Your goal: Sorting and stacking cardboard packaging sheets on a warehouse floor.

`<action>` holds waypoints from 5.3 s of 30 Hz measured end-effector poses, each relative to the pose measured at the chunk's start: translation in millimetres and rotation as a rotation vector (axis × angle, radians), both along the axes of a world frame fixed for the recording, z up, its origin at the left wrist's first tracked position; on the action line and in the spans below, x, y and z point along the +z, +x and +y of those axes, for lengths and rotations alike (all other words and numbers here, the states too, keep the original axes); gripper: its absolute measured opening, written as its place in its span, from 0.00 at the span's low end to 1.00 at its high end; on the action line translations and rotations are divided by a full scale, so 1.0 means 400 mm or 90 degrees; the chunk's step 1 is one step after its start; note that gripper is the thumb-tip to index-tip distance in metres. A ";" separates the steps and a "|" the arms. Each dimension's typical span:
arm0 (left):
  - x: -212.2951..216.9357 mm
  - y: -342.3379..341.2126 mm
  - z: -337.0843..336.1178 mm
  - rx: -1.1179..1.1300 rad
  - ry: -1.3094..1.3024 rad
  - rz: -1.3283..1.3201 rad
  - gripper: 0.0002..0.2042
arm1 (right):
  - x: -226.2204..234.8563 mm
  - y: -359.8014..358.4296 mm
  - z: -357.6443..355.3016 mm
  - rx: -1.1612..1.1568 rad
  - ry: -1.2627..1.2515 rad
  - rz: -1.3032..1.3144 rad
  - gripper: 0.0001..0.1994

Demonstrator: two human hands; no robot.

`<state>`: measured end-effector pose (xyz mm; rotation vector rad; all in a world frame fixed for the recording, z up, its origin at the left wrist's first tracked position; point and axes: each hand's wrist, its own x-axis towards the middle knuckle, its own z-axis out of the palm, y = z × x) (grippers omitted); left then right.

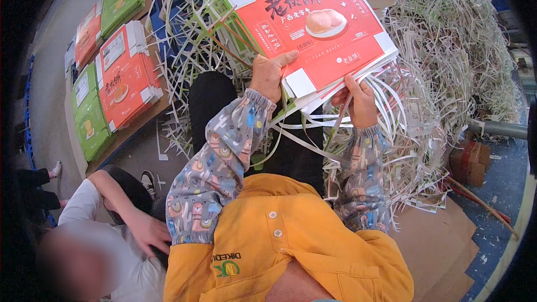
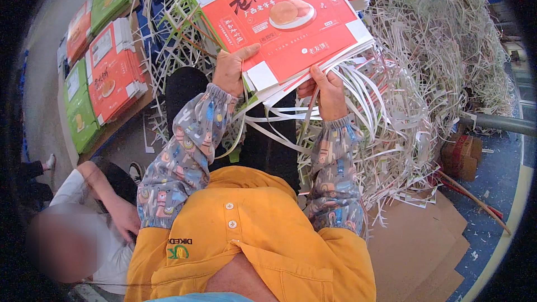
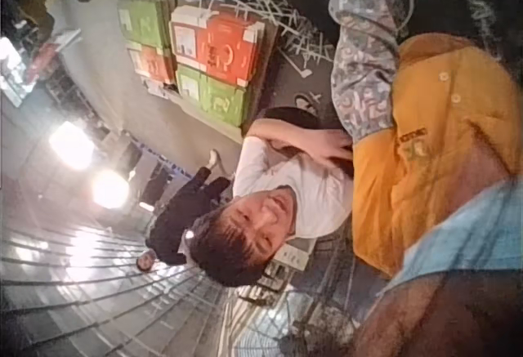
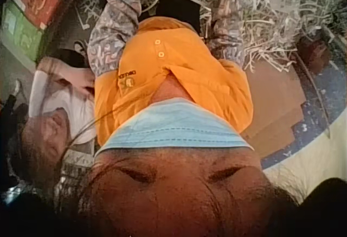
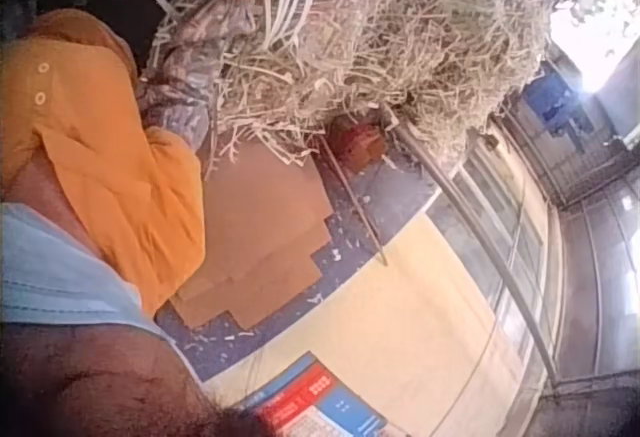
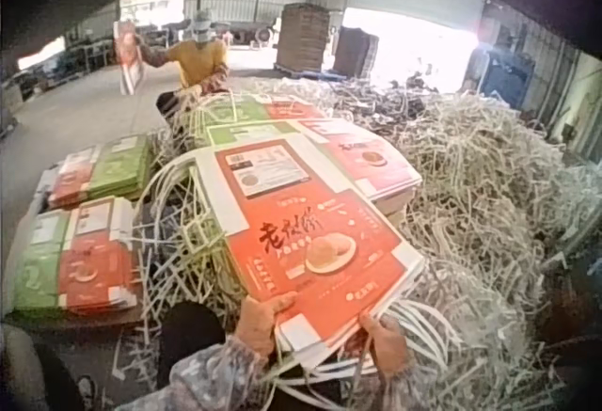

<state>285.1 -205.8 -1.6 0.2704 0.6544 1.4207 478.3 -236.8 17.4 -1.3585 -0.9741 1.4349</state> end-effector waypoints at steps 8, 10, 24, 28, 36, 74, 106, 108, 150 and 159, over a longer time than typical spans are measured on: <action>0.003 -0.009 -0.010 0.001 -0.007 0.017 0.15 | 0.012 0.004 -0.009 0.037 -0.019 -0.042 0.15; 0.014 -0.009 -0.010 0.005 0.022 0.030 0.15 | 0.026 0.003 -0.009 0.038 -0.024 -0.060 0.15; 0.011 -0.014 0.002 0.003 0.013 0.005 0.15 | 0.039 -0.021 -0.023 -0.016 -0.013 -0.016 0.12; -0.011 -0.051 0.023 0.024 0.014 0.045 0.15 | -0.003 0.051 -0.042 -0.130 0.137 0.159 0.13; 0.043 -0.091 0.047 -0.014 0.033 -0.019 0.16 | -0.070 0.154 0.011 0.028 0.040 -0.191 0.12; 0.088 -0.043 -0.001 -0.028 0.004 -0.140 0.18 | -0.074 -0.153 0.030 -0.137 0.134 0.510 0.25; 0.001 -0.033 -0.007 -0.010 -0.023 0.031 0.15 | -0.015 -0.095 0.037 -0.179 0.028 0.091 0.09; -0.010 -0.027 -0.003 -0.021 -0.040 0.040 0.15 | -0.025 -0.089 0.043 -0.152 0.019 0.055 0.10; -0.011 -0.032 -0.014 -0.005 0.008 0.132 0.15 | -0.088 -0.044 0.053 -0.086 -0.022 -0.007 0.05; -0.023 -0.024 -0.005 -0.009 0.013 0.122 0.15 | -0.114 -0.037 0.058 -0.098 -0.010 0.015 0.08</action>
